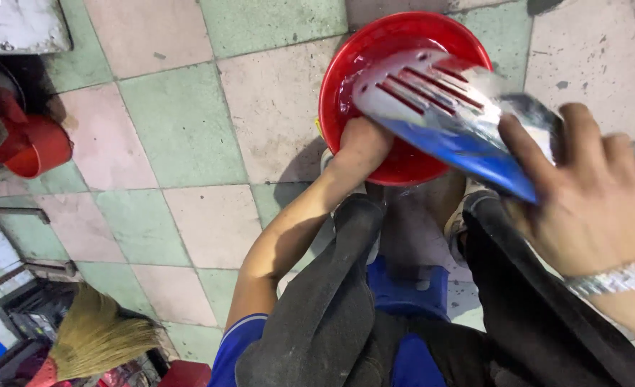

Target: Washing a motorcycle fairing in a bucket of water by hand

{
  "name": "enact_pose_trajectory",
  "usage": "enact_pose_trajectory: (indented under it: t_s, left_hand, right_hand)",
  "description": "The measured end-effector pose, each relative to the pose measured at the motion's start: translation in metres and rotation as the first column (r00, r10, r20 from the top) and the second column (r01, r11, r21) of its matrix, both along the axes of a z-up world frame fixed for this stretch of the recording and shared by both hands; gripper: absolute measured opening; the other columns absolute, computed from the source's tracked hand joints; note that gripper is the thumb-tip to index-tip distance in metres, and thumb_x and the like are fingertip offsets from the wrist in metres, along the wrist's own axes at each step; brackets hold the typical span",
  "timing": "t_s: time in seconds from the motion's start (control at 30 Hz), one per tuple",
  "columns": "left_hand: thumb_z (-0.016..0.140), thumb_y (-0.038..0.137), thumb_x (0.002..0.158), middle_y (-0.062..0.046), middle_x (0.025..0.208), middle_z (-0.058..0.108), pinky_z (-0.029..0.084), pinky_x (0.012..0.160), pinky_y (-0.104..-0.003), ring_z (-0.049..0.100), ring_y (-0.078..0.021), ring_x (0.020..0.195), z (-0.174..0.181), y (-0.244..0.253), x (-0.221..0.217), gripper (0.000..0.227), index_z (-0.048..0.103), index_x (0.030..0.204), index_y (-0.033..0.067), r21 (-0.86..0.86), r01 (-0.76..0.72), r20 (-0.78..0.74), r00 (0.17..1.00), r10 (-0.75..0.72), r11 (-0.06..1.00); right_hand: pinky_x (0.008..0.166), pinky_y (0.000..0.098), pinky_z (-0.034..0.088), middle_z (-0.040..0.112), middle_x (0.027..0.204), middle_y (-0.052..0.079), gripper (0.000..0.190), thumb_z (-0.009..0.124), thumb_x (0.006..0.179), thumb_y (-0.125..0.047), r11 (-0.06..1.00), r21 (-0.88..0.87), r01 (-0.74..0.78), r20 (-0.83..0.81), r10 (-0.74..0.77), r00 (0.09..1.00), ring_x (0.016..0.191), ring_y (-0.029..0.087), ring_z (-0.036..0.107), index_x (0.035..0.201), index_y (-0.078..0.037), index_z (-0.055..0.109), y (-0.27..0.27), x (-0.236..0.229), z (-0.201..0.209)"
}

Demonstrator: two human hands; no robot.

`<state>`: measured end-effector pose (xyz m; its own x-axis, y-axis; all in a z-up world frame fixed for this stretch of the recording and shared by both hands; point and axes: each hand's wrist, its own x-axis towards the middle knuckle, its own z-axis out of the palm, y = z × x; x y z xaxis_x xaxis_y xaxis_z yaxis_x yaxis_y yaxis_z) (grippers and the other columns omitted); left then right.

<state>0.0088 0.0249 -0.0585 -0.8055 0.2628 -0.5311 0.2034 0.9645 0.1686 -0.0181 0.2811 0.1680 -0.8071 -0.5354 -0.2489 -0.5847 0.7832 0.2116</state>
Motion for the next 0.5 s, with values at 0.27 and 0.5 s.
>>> enact_pose_trajectory:
  t_s: [0.27,0.5]
  left_hand:
    - [0.044,0.011,0.096,-0.006,0.083,0.078,0.058,0.061,-0.046,0.075,-0.0317,0.076,-0.024,-0.007,-0.006,0.038,0.081,0.092,0.0179,-0.031,-0.019,0.124,0.992,0.023,0.999]
    - [0.042,0.029,0.103,0.003,0.123,0.073,0.041,0.099,-0.037,0.066,-0.0225,0.119,-0.026,0.002,-0.033,0.037,0.076,0.117,0.0313,-0.167,0.078,0.408,0.913,-0.003,0.983]
  right_hand:
    - [0.066,0.0277,0.060,0.052,0.144,0.015,0.059,0.062,0.103,-0.036,0.993,0.063,-0.101,-0.209,0.112,0.971,0.097,0.022,0.063,0.161,-0.041,0.053,-0.052,-0.007,-0.059]
    - [0.069,0.0326,0.068,0.043,0.152,0.021,0.088,0.069,0.086,-0.055,0.979,0.205,-0.018,-0.064,0.032,0.997,0.105,0.027,0.064,0.168,-0.034,0.044,-0.074,-0.002,-0.068]
